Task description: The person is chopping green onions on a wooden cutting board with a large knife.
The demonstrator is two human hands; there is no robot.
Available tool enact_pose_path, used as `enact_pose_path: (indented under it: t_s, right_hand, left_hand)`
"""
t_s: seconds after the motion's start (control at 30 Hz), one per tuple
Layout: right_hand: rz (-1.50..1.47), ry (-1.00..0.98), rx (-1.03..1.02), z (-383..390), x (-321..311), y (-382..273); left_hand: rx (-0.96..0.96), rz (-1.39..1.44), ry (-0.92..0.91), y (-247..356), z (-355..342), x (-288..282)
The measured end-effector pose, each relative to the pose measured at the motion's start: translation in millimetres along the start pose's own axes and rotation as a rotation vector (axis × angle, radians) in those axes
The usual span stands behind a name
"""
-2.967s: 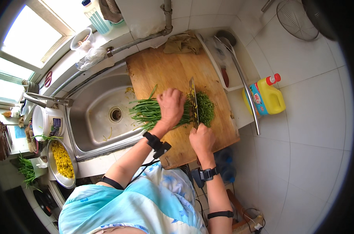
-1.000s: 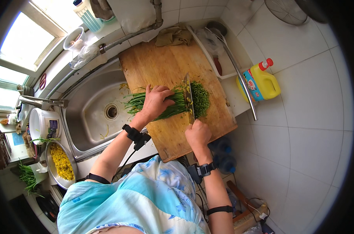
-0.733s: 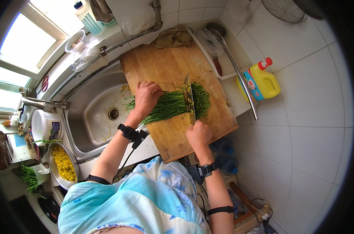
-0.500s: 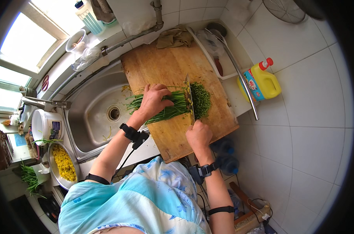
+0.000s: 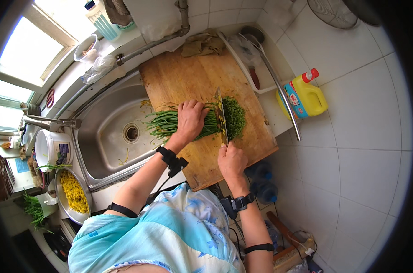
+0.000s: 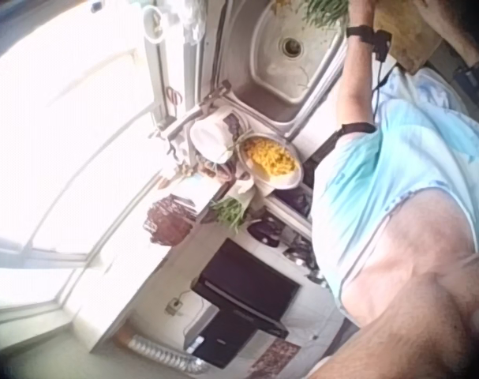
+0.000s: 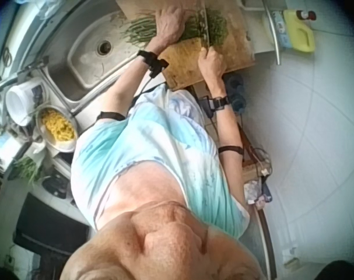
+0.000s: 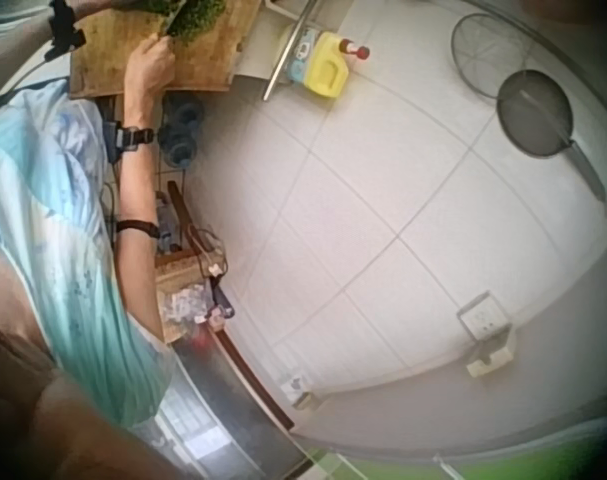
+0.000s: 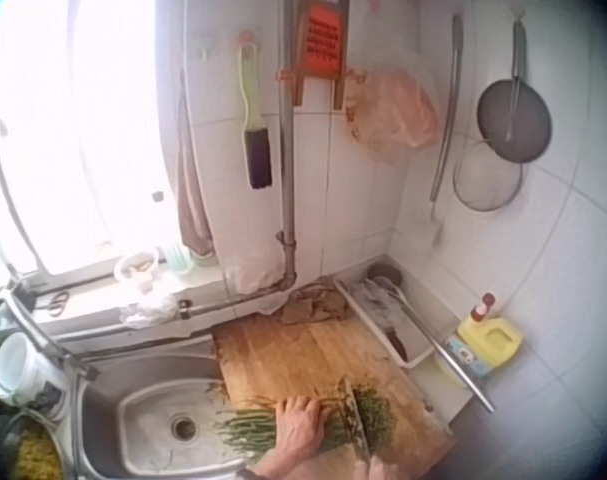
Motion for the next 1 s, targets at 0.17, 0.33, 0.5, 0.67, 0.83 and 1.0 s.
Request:
enact_pose_path:
  t_s: [0.17, 0.33, 0.5, 0.67, 0.83, 1.0]
  right_hand:
    - [0.003, 0.050, -0.037, 12, -24, -18]
    - [0.047, -0.049, -0.056, 26, -34, -27]
    - [0.123, -0.068, -0.070, 23, -25, -21]
    - [0.163, -0.129, -0.048, 17, -31, -29]
    - [0.156, -0.210, 0.019, -10, -10, -33]
    - [0.156, -0.082, 0.029, -25, 7, -29]
  left_hand:
    - [-0.002, -0.051, 0.163, -1, 17, 14]
    - [-0.022, -0.056, 0.181, 1, 16, 13]
    - [-0.028, -0.064, 0.178, 1, 14, 14]
    - [-0.064, -0.106, 0.174, -2, 14, 20]
    - [-0.070, -0.152, 0.147, -3, 16, 22]
    - [-0.055, -0.159, 0.146, 2, 12, 20]
Point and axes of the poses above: each hand's wrist, its own z-axis away from the middle knuckle, its own x-axis out of the palm, y = z × x, the point moved 3 cm from there along -z, towards the middle knuckle, and after that the axes turned 12 degrees about -y, right-handed, at the moved point
